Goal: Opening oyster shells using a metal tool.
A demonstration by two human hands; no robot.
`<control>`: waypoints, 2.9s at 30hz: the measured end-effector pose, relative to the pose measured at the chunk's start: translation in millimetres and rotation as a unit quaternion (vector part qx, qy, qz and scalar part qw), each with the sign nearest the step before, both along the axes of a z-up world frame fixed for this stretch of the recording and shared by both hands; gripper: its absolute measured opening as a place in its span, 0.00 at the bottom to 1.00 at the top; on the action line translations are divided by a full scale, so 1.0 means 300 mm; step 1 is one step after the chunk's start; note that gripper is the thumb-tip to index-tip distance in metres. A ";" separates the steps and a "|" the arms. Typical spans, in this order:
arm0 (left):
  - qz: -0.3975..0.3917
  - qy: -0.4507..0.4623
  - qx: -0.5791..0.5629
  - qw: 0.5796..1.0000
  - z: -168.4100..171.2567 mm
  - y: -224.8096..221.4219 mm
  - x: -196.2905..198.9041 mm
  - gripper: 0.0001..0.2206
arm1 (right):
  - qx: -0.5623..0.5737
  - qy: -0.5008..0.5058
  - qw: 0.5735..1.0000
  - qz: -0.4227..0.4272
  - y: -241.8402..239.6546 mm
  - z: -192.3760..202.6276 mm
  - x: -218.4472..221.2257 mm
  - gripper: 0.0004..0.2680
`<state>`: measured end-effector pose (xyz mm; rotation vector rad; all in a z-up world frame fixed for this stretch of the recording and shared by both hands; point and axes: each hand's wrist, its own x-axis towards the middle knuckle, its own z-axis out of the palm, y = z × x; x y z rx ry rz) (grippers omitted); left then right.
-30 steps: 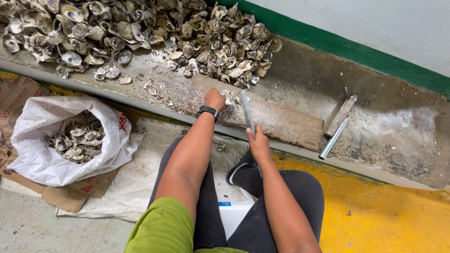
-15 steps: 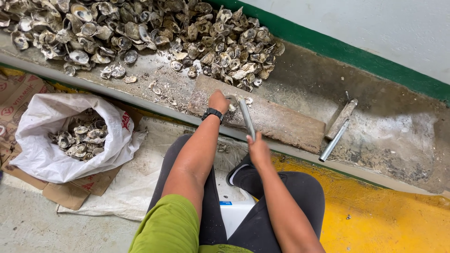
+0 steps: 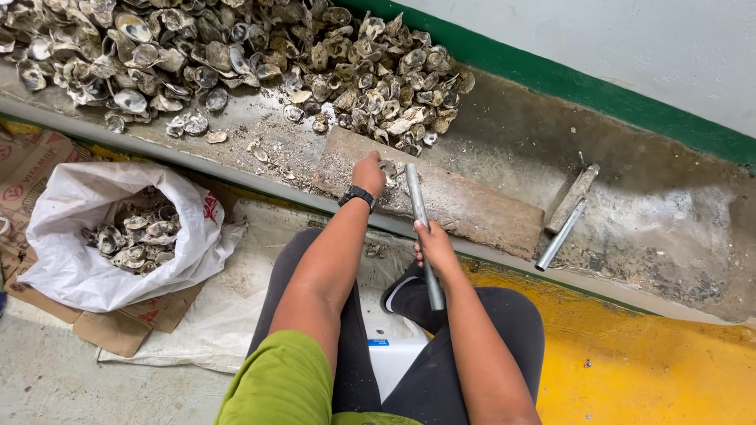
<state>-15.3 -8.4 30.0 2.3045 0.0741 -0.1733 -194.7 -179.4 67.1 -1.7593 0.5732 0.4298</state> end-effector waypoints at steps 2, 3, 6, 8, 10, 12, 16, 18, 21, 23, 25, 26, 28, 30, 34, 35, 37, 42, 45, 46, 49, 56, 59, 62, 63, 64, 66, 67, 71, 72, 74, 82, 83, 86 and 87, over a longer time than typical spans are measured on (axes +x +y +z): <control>-0.005 -0.005 0.006 1.000 0.005 -0.008 -0.003 0.13 | 0.062 0.017 0.998 -0.021 0.000 -0.034 -0.007 0.14; -0.009 -0.011 0.011 1.000 0.008 -0.015 -0.006 0.13 | 0.123 0.033 0.991 -0.042 -0.001 -0.050 -0.012 0.14; 0.026 -0.035 -0.044 0.998 -0.072 -0.001 0.012 0.12 | -0.385 -0.141 0.905 0.117 0.029 -0.115 -0.039 0.14; 0.057 0.065 -0.129 0.988 -0.019 0.018 -0.003 0.14 | -0.463 -0.200 0.854 0.128 0.049 -0.115 -0.038 0.14; 0.089 0.163 -0.210 0.960 -0.049 0.020 0.009 0.15 | -0.535 -0.258 0.792 0.138 0.066 -0.080 -0.022 0.14; -0.020 -0.052 -0.055 0.997 -0.177 -0.010 0.028 0.12 | -0.120 -0.021 0.992 0.025 0.066 -0.015 -0.011 0.13; 0.001 -0.090 -0.031 0.995 -0.086 -0.044 0.006 0.11 | 0.117 -0.004 0.992 -0.047 0.009 0.062 0.005 0.15; 0.153 0.015 -0.160 0.975 -0.111 -0.052 0.017 0.12 | -0.439 -0.153 0.880 0.103 0.028 0.240 -0.022 0.14; 0.197 0.197 -0.378 0.883 0.088 0.012 0.001 0.20 | -0.464 -0.354 0.810 0.048 -0.045 0.261 -0.020 0.12; 0.149 0.128 -0.315 0.929 0.112 0.002 0.016 0.17 | -0.367 -0.344 0.864 0.003 -0.059 0.239 -0.011 0.13; 0.101 0.064 -0.249 0.961 0.111 -0.010 0.009 0.14 | -0.265 -0.324 0.907 -0.039 -0.063 0.221 -0.014 0.13; 0.071 -0.014 -0.253 0.965 0.107 -0.019 0.010 0.13 | -0.157 -0.287 0.942 -0.078 -0.062 0.220 -0.008 0.12; 0.041 -0.092 -0.255 0.962 0.102 -0.028 0.011 0.13 | -0.047 -0.245 0.962 -0.114 -0.052 0.225 -0.002 0.12; 0.032 -0.128 -0.249 0.959 0.100 -0.032 0.014 0.12 | -0.064 -0.225 0.967 -0.101 -0.036 0.236 -0.001 0.12; 0.060 -0.097 -0.247 0.962 0.155 -0.018 -0.001 0.09 | -0.128 -0.219 0.966 -0.050 -0.021 0.207 -0.010 0.13; 0.077 -0.023 -0.221 0.972 0.128 -0.014 0.005 0.10 | -0.163 -0.232 0.959 -0.028 -0.019 0.182 -0.012 0.14; 0.095 0.052 -0.193 0.975 0.030 -0.009 0.019 0.11 | -0.197 -0.244 0.949 -0.006 -0.013 0.116 -0.008 0.15; 0.082 0.002 -0.040 0.996 -0.104 -0.007 0.039 0.16 | -0.326 -0.164 0.928 0.074 0.000 -0.033 0.016 0.20; 0.084 0.032 -0.027 0.996 -0.047 0.004 0.016 0.16 | -0.299 -0.141 0.941 0.073 -0.010 -0.015 0.023 0.21; 0.085 0.031 -0.028 0.995 -0.056 0.007 0.022 0.16 | -0.299 -0.142 0.941 0.074 0.001 0.050 0.016 0.21; 0.090 0.021 -0.033 0.995 -0.068 0.013 0.037 0.18 | -0.231 -0.177 0.955 0.052 0.038 0.205 -0.004 0.21; 0.072 0.029 -0.026 0.997 -0.082 0.006 0.019 0.15 | -0.102 -0.316 0.943 -0.029 0.097 0.036 -0.017 0.18; 0.058 -0.017 -0.029 0.998 -0.138 0.029 0.083 0.17 | -0.386 -0.063 0.914 0.111 0.091 -0.146 0.042 0.16; 0.058 0.005 -0.049 0.997 -0.191 -0.014 0.005 0.17 | -0.488 -0.141 0.853 0.124 0.042 -0.194 -0.031 0.14; 0.058 0.024 -0.062 0.996 -0.150 -0.004 0.034 0.16 | -0.464 -0.166 0.863 0.111 0.055 -0.167 0.001 0.14; 0.059 0.024 -0.062 0.996 -0.154 -0.013 0.035 0.16 | -0.463 -0.167 0.863 0.112 0.076 -0.130 0.005 0.14; 0.053 -0.034 -0.056 0.996 -0.168 -0.029 0.028 0.17 | -0.084 -0.048 0.995 0.013 0.119 -0.058 0.006 0.14; 0.055 -0.033 -0.055 0.996 -0.159 -0.026 0.023 0.17 | -0.084 -0.047 0.995 0.015 0.124 -0.058 0.008 0.14; 0.051 -0.050 -0.024 0.997 -0.106 -0.046 0.000 0.12 | -0.017 -0.045 0.999 -0.001 0.118 -0.008 0.016 0.14; 0.042 -0.052 0.000 0.998 -0.086 -0.042 0.000 0.09 | -0.051 -0.052 0.997 -0.001 0.122 0.016 0.025 0.14; 0.025 -0.048 0.012 0.998 -0.040 -0.040 -0.010 0.09 | -0.013 -0.057 0.998 -0.002 0.089 0.142 0.027 0.13; 0.097 -0.065 -0.128 0.985 0.026 -0.047 0.010 0.15 | -0.065 -0.252 0.964 -0.062 -0.093 0.297 0.022 0.10; 0.087 -0.075 -0.138 0.984 0.045 -0.048 0.006 0.14 | -0.005 -0.234 0.966 -0.111 -0.102 0.281 0.025 0.10; 0.072 -0.072 -0.150 0.983 0.077 -0.058 -0.007 0.13 | 0.058 -0.207 0.961 -0.176 -0.114 0.263 0.027 0.10; 0.067 -0.060 -0.152 0.984 0.086 -0.059 -0.010 0.13 | 0.062 -0.201 0.959 -0.191 -0.112 0.263 0.029 0.11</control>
